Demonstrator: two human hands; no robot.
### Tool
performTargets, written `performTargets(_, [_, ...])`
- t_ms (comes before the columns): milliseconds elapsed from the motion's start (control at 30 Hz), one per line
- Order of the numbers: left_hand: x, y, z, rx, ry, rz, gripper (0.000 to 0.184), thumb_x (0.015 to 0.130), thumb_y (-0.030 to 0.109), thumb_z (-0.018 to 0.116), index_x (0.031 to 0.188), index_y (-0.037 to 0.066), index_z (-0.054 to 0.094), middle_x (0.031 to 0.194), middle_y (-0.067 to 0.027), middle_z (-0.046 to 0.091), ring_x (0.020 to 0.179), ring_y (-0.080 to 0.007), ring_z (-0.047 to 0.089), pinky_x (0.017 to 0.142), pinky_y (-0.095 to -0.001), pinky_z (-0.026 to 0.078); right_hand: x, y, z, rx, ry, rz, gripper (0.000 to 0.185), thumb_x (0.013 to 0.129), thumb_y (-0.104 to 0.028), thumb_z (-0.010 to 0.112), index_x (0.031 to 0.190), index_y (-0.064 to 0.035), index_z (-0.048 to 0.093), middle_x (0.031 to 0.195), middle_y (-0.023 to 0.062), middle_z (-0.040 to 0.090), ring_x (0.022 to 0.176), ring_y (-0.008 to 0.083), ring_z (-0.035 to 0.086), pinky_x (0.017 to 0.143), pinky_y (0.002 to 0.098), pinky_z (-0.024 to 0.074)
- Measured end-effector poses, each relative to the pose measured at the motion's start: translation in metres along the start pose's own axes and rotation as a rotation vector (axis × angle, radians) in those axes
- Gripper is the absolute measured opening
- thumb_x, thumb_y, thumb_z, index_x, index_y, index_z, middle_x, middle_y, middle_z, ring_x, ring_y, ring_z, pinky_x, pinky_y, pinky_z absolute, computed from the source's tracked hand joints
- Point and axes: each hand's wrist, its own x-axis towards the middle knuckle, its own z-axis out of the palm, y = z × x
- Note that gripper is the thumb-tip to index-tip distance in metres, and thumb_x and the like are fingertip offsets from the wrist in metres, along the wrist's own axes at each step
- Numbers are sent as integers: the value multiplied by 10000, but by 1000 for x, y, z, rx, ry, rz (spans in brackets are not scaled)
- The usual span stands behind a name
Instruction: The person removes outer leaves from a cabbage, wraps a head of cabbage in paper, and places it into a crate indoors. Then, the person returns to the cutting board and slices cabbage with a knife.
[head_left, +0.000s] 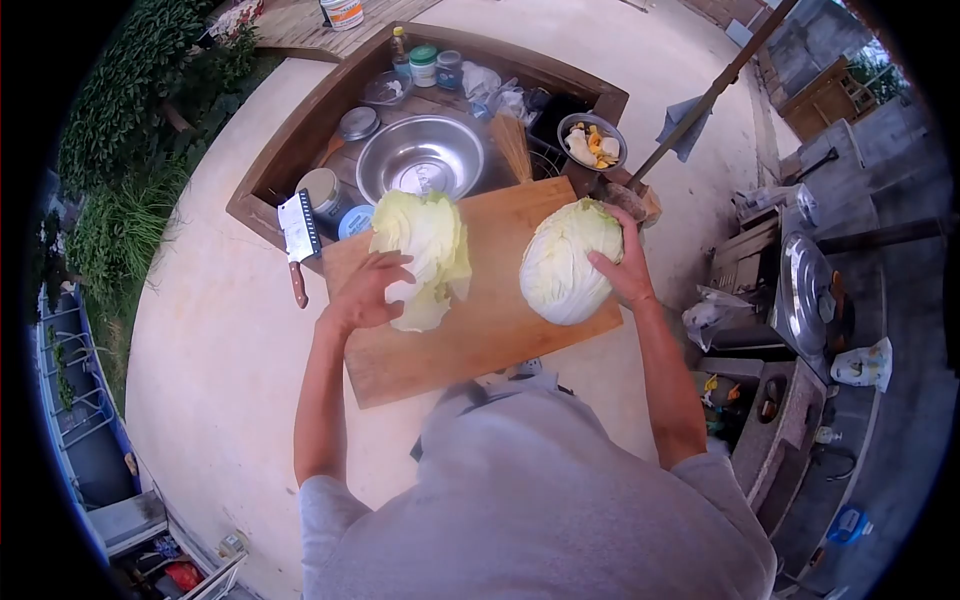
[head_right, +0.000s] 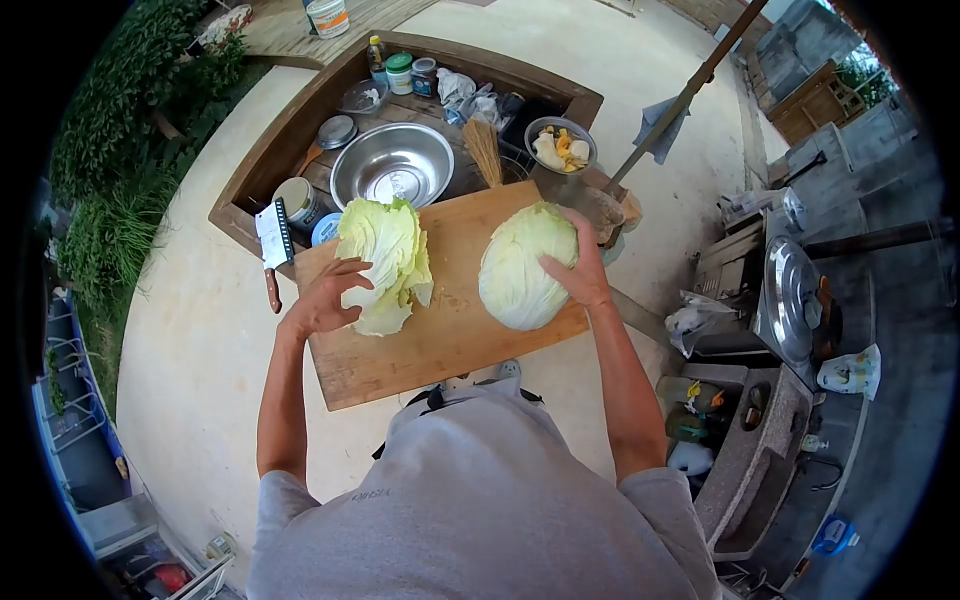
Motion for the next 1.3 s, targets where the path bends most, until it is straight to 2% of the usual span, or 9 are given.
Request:
performTargets(100, [52, 19, 24, 107, 163, 310, 402, 686, 88, 770, 1082, 130, 719, 1377, -102, 578, 1431, -305, 386, 1239, -539, 163, -2, -8, 6, -41, -22, -24, 788, 740, -208, 799, 1419, -61, 427, 1420, 150, 465, 1319, 282, 454, 1121, 414, 364])
performTargets(200, [102, 12, 59, 475, 47, 400, 317, 710, 183, 777, 1026, 158, 753, 1287, -67, 635, 1389, -272, 424, 1247, -536, 117, -2, -10, 9, -184, -50, -81, 797, 727, -224, 808, 1412, -62, 432, 1428, 160, 458, 1336, 303, 437, 1138, 422, 340])
performTargets(300, [133, -3, 97, 898, -198, 150, 219, 737, 269, 759, 945, 207, 784, 1147, -15, 680, 1310, -230, 470, 1249, -546, 61, -4, -19, 15, -148, -77, -58, 800, 714, -235, 817, 1399, -62, 442, 1442, 159, 449, 1357, 317, 416, 1151, 424, 320])
performTargets(333, [131, -7, 104, 904, -52, 142, 155, 760, 276, 724, 889, 228, 796, 1035, 11, 689, 1240, -206, 494, 1240, -546, 75, -3, -22, 15, -158, -86, -74, 792, 715, -230, 817, 1394, -63, 444, 1446, 154, 448, 1362, 314, 412, 1153, 422, 317])
performTargets(467, [127, -16, 111, 885, 14, 5, 189, 759, 208, 707, 926, 189, 795, 1102, -23, 672, 1255, -237, 481, 1201, -531, 160, -12, -29, 11, -103, -93, -44, 770, 720, -202, 813, 1380, -71, 439, 1461, 134, 443, 1380, 298, 398, 1162, 414, 305])
performTargets(900, [72, -22, 73, 584, 165, -220, 500, 705, 297, 793, 1155, 98, 704, 1217, -119, 650, 1315, -341, 459, 1186, -595, 118, -4, -50, -9, 33, -324, 51, 689, 693, -149, 765, 1303, -118, 446, 1522, 116, 413, 1439, 304, 336, 1190, 421, 258])
performTargets(1033, [102, 57, 80, -188, 214, 151, 1007, 720, 461, 849, 1524, 73, 384, 1575, -183, 366, 1461, -370, 317, 1210, -485, 219, -5, -53, -14, -161, -375, -79, 689, 670, -146, 742, 1294, -118, 451, 1543, 125, 374, 1454, 338, 306, 1200, 440, 239])
performTargets(1200, [134, 128, 84, -554, 136, 330, 1046, 743, 373, 854, 1565, 58, 288, 1582, -220, 321, 1469, -373, 303, 1203, -428, 270, -30, -59, -30, -296, -284, -21, 663, 649, -132, 723, 1270, -111, 491, 1577, 158, 307, 1498, 358, 227, 1215, 476, 204])
performTargets(1300, [142, 132, 98, -541, 124, 424, 966, 801, 354, 807, 1563, 51, 296, 1559, -229, 353, 1452, -370, 332, 1195, -425, 280, -47, -73, -29, -406, -172, 40, 577, 674, -84, 703, 1221, -94, 521, 1535, 195, 337, 1424, 404, 325, 1174, 456, 297])
